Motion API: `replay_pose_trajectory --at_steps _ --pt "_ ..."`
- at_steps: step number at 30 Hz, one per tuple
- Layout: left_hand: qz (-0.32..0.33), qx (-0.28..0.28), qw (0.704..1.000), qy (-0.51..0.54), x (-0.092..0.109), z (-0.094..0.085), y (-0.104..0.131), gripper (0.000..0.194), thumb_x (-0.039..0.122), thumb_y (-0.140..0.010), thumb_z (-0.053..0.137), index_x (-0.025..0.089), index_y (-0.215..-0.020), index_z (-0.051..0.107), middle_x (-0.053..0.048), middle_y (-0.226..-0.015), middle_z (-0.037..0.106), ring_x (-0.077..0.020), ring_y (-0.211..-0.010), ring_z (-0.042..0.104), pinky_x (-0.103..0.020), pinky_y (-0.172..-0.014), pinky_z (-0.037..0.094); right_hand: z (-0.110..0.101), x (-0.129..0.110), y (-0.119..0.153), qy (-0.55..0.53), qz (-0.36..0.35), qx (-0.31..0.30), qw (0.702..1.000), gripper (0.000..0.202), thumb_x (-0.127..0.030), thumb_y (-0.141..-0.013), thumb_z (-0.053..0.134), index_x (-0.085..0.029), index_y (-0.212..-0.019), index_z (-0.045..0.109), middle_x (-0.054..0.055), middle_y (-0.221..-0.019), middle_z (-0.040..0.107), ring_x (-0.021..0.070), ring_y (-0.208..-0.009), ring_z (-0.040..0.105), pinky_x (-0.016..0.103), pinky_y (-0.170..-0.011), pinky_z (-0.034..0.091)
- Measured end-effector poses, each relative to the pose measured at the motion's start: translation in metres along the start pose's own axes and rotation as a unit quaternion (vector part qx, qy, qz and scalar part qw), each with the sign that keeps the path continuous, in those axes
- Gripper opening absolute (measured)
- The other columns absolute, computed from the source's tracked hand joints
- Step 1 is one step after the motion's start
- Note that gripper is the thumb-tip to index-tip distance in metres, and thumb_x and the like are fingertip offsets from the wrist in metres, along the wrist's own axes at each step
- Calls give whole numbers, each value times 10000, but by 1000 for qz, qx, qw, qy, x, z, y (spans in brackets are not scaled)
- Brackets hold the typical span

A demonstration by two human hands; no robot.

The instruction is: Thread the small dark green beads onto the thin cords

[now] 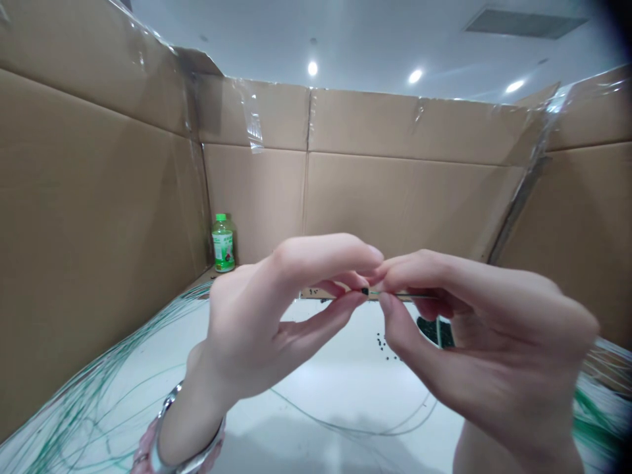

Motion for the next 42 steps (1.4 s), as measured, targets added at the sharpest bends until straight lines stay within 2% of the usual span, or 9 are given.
replay_pose_trajectory --at_steps 15,19,24,31,37,42 --pt "8 1 1000 -4 0 1 0 383 0 -727 655 243 -1020 610 22 -920 712 -123 -754 697 -204 -667 635 0 0 1 0 4 7 1000 227 18 -678 611 -201 -734 590 -59 -649 594 54 -532 480 204 -484 436" --pt "-9 8 1000 6 -2 1 2 413 -14 -727 650 247 -1042 596 27 -939 708 -121 -776 694 -216 -694 632 0 0 1 -7 5 9 1000 241 31 -670 608 -195 -750 599 -58 -641 576 52 -528 474 204 -486 433" --pt "4 5 1000 16 -1 1 2 393 -15 -716 660 220 -1025 596 9 -929 710 -130 -775 697 -212 -674 630 -1 -1 3 -12 14 14 1000 223 16 -685 611 -197 -751 608 -55 -657 601 56 -522 481 210 -478 429" --pt "-11 73 993 96 -4 4 -1 446 9 -707 697 247 -1057 555 29 -852 693 -116 -733 696 -187 -637 609 -1 -2 2 -6 57 16 998 161 -30 -715 603 -189 -738 595 -31 -665 634 75 -534 535 214 -450 425" --pt "-49 73 990 114 -12 4 -1 449 82 -695 744 282 -1040 536 41 -836 697 -139 -678 703 -228 -591 606 -2 -3 2 7 53 14 998 161 -33 -707 605 -191 -727 582 -34 -669 630 71 -528 522 209 -460 440" --pt "-57 67 987 136 -11 5 -1 470 -12 -682 710 241 -1041 543 29 -844 694 -115 -714 693 -186 -637 600 -1 -2 1 9 52 10 999 170 -27 -709 598 -194 -713 568 -47 -664 622 54 -514 470 196 -490 446"
Point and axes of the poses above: each hand's wrist, its own y-axis away from the middle knuckle, its own z-axis out of the palm, x = y × z, the point moved 4 cm from there along -y, towards the middle knuckle
